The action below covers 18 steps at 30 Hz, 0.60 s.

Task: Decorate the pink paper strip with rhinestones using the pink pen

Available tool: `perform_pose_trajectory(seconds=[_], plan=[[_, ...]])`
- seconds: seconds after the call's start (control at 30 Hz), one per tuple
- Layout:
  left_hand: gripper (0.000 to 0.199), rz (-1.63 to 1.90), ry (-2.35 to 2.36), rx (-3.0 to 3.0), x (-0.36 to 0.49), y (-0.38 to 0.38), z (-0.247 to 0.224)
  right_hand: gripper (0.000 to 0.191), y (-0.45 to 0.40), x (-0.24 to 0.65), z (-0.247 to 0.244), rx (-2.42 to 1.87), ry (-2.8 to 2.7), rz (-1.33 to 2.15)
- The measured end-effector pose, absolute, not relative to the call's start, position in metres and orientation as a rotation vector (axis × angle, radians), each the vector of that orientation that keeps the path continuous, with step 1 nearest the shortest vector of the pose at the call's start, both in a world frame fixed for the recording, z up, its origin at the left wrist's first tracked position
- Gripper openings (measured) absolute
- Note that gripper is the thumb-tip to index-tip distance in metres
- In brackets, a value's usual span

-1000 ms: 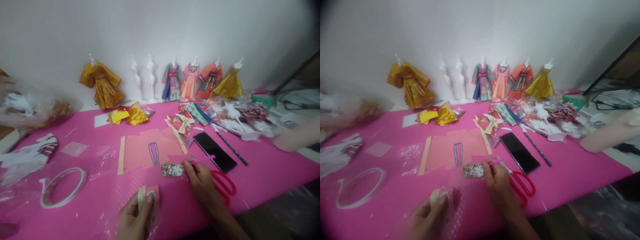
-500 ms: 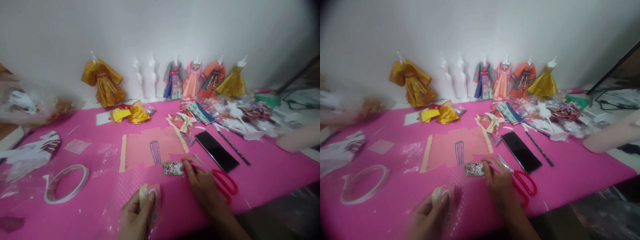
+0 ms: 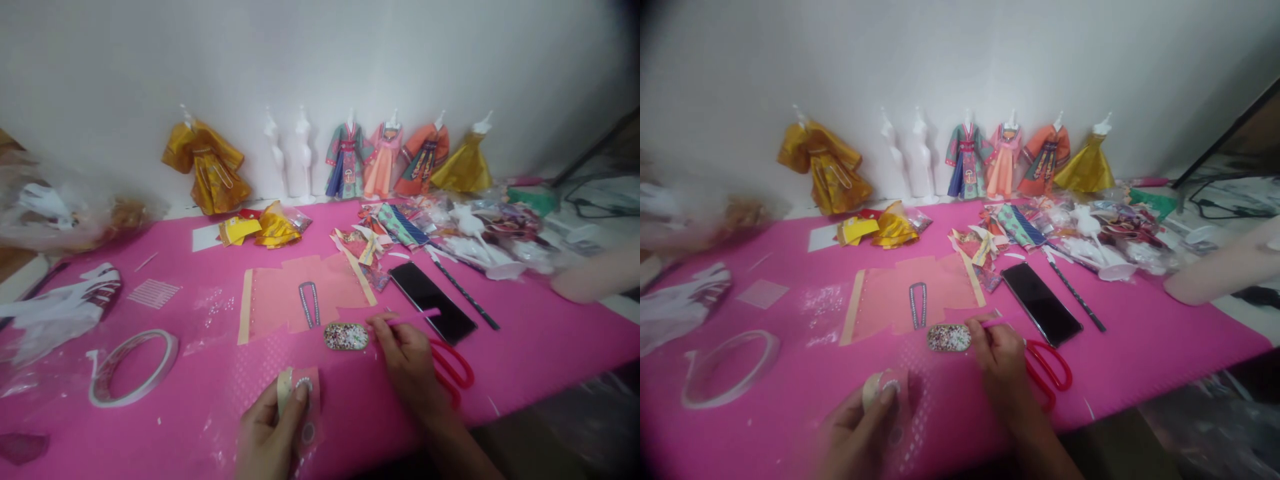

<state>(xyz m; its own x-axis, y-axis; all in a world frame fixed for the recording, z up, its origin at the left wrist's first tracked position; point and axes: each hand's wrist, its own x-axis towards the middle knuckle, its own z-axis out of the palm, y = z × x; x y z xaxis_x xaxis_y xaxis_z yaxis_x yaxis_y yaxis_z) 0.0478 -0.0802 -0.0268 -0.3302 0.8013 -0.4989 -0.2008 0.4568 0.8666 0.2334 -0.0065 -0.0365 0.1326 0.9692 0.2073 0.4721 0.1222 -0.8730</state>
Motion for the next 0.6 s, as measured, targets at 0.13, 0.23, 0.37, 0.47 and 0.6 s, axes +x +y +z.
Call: perform_pose_trajectory(seconds=[0.13,0.23,0.37,0.47,0.6], plan=[[0.045,1.129,1.595,0.563,0.0475,-0.0805,-0.0293,0.037,-0.0049,0.2315,-0.0387,-1.508,-1.536,0.692],[0.045,1.136,1.599,0.572,0.0481,-0.0803,-0.0286,0.035,-0.0041,0.2305,-0.0393,-1.506,-1.576,0.695],[0.043,1.134,1.606,0.546,0.0485,-0.0803,-0.0269,0.032,-0.0035,0.2307,-0.0399,-1.501,-1.610,0.688],[0.045,1.125,1.603,0.522,0.0486,-0.0804,-0.0256,0.032,-0.0033,0.2310,-0.0407,-1.502,-1.634,0.682],[0.046,1.127,1.563,0.488,0.0499,-0.0802,-0.0223,0.033,-0.0030,0.2311,-0.0423,-1.530,-1.652,0.666]])
